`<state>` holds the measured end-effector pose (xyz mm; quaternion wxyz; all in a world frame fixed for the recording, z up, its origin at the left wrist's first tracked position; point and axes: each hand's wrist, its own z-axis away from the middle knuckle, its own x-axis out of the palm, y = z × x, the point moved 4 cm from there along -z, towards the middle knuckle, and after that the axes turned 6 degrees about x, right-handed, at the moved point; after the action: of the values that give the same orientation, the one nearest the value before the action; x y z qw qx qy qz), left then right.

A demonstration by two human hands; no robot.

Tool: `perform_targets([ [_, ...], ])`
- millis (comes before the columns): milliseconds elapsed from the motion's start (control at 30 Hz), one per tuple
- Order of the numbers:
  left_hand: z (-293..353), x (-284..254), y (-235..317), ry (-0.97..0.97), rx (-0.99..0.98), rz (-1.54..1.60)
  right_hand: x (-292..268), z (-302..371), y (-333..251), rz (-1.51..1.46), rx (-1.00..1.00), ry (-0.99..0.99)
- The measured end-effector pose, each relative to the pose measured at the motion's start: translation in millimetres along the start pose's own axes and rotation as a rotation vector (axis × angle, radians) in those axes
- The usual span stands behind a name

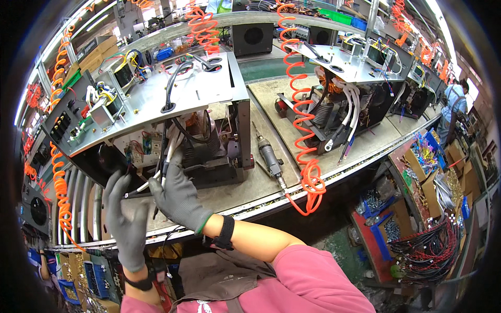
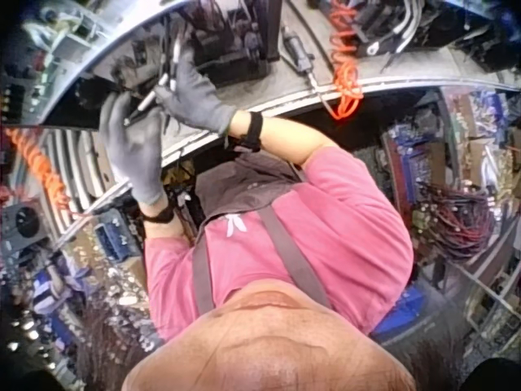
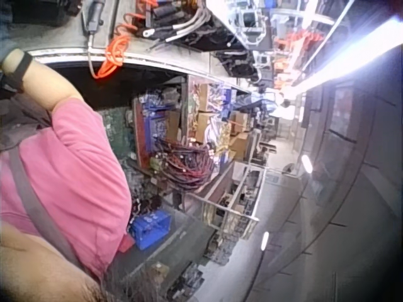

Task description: Assembling and wiring components inside an inverter or power control box using a pneumatic screwdriver and wrench.

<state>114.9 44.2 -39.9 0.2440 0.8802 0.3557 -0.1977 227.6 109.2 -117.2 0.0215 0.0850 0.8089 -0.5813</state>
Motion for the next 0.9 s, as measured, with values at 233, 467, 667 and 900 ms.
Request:
perform_targets([
  [233, -37, 75, -37, -0.456, -0.258, -0.107, -29, 42, -1, 0.19, -0.033, -0.49],
  [467, -44, 84, -58, -0.534, -0.188, -0.307, -195, 16, 53, 0.058, 0.176, 0.272],
  [667, -38, 103, -95, -0.448, -0.152, -0.355, -212, -33, 104, 1.028, 0.436, 0.109],
  [900, -16, 86, -83, -0.432, -0.243, -0.344, -215, -55, 172, 1.067, 0.311, -0.087],
])
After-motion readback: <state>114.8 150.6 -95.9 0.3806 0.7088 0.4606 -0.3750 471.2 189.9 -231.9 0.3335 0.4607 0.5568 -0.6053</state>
